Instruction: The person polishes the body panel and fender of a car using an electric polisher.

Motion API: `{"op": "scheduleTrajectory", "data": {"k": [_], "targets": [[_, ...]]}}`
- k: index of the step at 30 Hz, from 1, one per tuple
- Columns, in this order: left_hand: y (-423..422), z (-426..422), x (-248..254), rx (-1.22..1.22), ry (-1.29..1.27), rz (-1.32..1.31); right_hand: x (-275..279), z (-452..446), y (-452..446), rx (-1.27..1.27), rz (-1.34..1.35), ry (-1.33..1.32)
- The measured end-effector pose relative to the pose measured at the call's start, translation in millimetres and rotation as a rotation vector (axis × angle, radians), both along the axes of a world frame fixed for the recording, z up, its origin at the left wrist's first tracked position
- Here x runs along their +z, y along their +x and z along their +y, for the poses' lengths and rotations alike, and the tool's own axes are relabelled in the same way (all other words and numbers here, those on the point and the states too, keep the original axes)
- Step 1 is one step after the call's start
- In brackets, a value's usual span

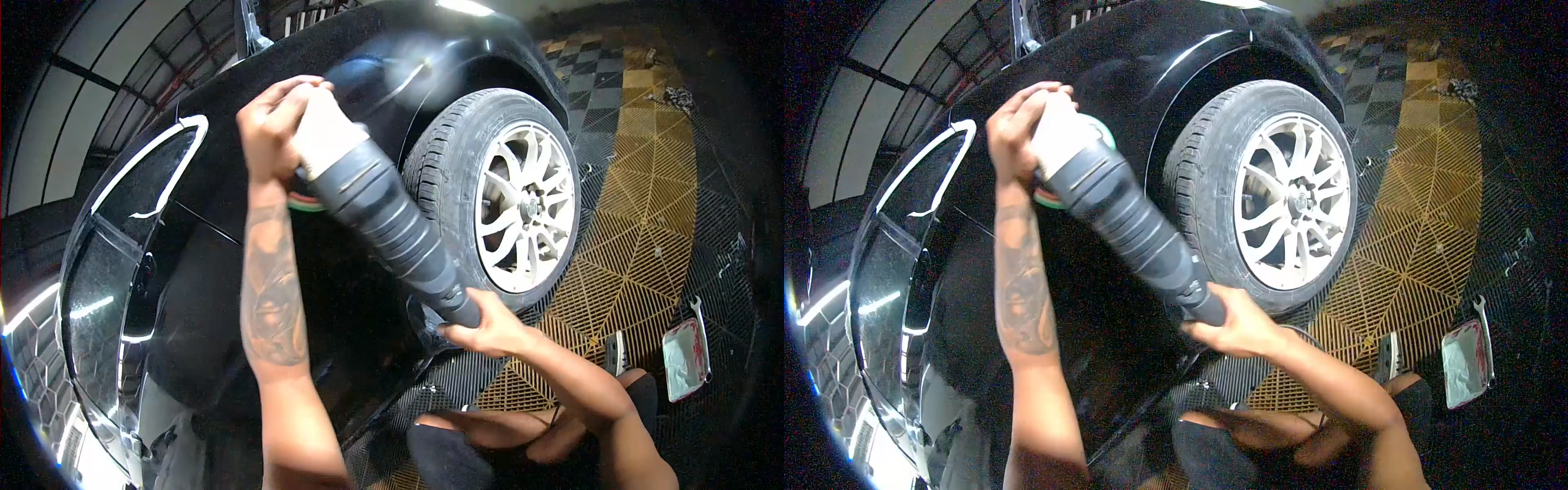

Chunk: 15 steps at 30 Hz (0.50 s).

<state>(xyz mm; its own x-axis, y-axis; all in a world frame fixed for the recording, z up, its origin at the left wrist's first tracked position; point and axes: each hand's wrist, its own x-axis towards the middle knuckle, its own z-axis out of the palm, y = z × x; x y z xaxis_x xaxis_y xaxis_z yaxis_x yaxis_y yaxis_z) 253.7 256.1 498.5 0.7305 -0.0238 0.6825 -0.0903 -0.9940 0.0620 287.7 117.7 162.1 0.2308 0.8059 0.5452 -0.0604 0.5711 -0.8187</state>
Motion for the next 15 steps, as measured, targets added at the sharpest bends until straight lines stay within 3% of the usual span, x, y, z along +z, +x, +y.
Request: {"op": "scheduleTrajectory", "data": {"k": [2, 4, 5, 6, 8, 10, 13, 15], "targets": [[-29.0, -10.1, 11.8, -0.09, -0.051, -0.003, 2.1, 11.4, -19.7, 0.003, -0.039, 0.136], [-63.5, -6.2, 31.9, -0.004, 0.388, 0.041, 10.4, 17.9, -34.7, 0.075, -0.049, 0.179], [-76.6, -13.6, 35.4, 0.046, 0.157, -0.003, 16.3, 18.6, -39.1, 0.116, -0.069, 0.181], [-87.1, -17.9, 40.3, 0.086, 0.186, -0.02, 18.6, 22.3, -43.5, 0.133, -0.103, 0.23], [-96.3, -24.9, 46.4, -0.018, -0.346, -0.097, 27.3, 14.4, -43.2, 0.267, -0.093, 0.203], [-93.9, -27.0, 45.5, 0.03, -0.281, -0.071, 13.5, 24.0, -55.5, 0.289, -0.066, 0.347], [-70.9, -31.2, 31.9, 0.07, -0.334, -0.032, 6.8, 14.5, -50.2, 0.422, -0.001, 0.224], [-51.4, -27.7, 25.7, 0.042, -0.375, 0.018, -3.5, 17.6, -44.8, 0.241, 0.0, 0.404]]}}
